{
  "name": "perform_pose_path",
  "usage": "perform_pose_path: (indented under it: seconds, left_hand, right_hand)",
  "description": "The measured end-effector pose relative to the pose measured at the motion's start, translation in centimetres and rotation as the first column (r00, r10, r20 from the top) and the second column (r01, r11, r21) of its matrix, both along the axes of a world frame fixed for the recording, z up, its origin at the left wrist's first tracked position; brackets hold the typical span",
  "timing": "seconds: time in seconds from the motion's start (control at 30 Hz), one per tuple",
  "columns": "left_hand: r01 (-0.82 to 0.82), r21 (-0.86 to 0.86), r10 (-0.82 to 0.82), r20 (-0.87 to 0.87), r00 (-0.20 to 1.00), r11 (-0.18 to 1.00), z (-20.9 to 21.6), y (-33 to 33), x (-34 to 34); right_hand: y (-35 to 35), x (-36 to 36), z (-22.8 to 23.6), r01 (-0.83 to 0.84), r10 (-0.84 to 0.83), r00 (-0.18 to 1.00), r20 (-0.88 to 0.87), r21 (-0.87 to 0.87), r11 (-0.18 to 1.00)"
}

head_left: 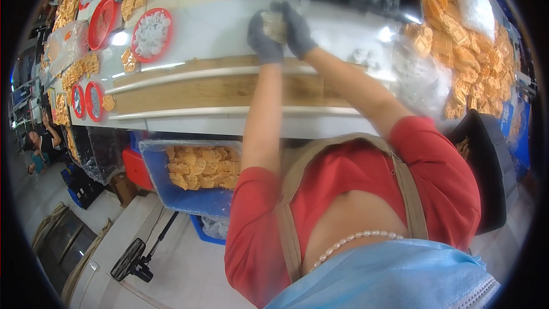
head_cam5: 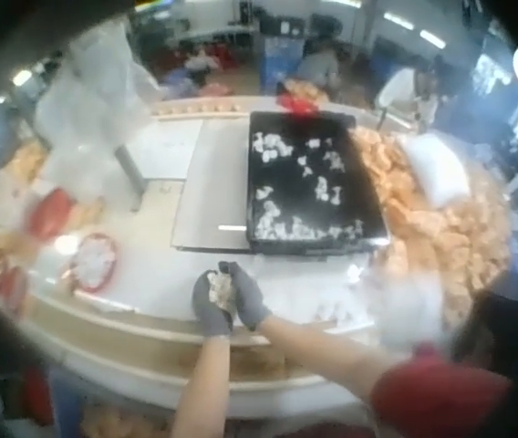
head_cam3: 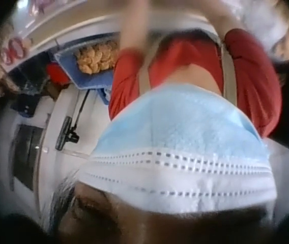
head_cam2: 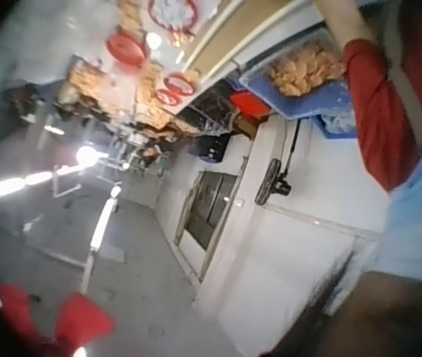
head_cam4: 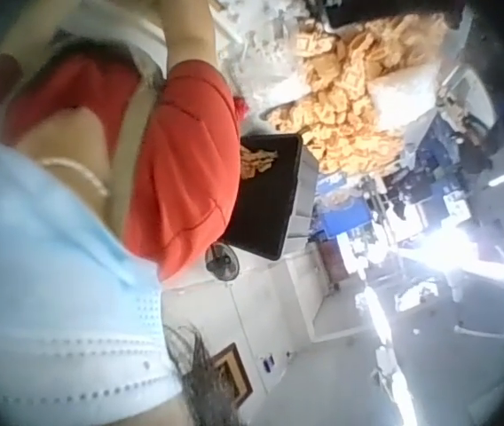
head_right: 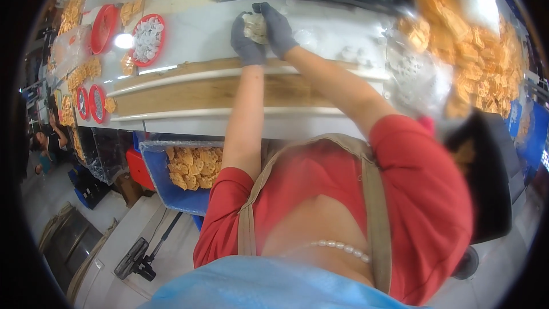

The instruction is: The person places waffle-like snacks into plastic trays and applies decorative stickers to them by hand.

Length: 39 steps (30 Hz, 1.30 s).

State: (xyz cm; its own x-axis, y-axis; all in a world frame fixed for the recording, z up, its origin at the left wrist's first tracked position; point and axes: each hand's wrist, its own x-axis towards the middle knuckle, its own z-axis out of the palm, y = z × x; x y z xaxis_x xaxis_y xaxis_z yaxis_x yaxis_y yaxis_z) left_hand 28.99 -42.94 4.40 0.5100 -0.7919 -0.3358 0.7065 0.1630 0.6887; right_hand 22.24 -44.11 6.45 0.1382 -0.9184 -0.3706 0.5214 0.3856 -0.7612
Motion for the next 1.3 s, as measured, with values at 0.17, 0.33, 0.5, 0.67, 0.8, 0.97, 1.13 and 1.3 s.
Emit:
perform_pose_path:
  seconds: [0.17, 0.33, 0.5, 0.67, 0.8, 0.97, 1.13, 1.3]
  left_hand:
    - [0.042, 0.025, -0.048, 0.383, 0.923, 0.999, -1.5, -0.6, -1.2]
    - [0.106, -0.005, -0.069, 0.725, 0.685, 0.994, -3.3, -1.0, -0.5]
    - [0.174, 0.031, -0.153, 0.642, 0.751, 0.984, -2.7, -0.4, 0.2]
    - [0.308, 0.146, -0.337, 0.533, 0.776, 0.94, -0.4, 0.4, 1.1]
    - [0.42, 0.105, -0.407, 0.535, 0.74, 0.901, -0.2, 1.2, 3.0]
    - [0.541, 0.003, -0.441, 0.582, 0.683, 0.841, 0.1, 3.2, 3.6]
    - [0.607, -0.049, -0.462, 0.602, 0.651, 0.793, 0.2, 4.7, 3.6]
    - [0.575, 0.183, -0.471, 0.784, 0.404, 0.797, -2.0, 7.8, 4.3]
  right_hand:
    - [0.1, -0.7, -0.8, -0.007, -0.038, 0.971, -0.235, -0.187, 0.982]
    - [-0.4, -1.2, -1.8, -0.012, -0.074, 0.943, -0.325, -0.255, 0.967]
    - [-0.5, -2.1, -1.4, -0.097, 0.014, 0.936, -0.352, -0.22, 0.971]
    - [-0.5, -3.7, -0.8, -0.232, 0.111, 0.881, -0.461, -0.215, 0.949]
    - [0.0, -4.6, 1.1, -0.43, 0.205, 0.781, -0.59, -0.269, 0.862]
    - [1.5, -5.7, 1.5, -0.444, 0.251, 0.821, -0.513, -0.297, 0.845]
    - [2.2, -6.3, -0.4, -0.51, 0.125, 0.763, -0.634, -0.472, 0.719]
    - [4.8, -5.1, -1.7, -0.483, -0.161, 0.445, -0.881, -0.387, 0.785]
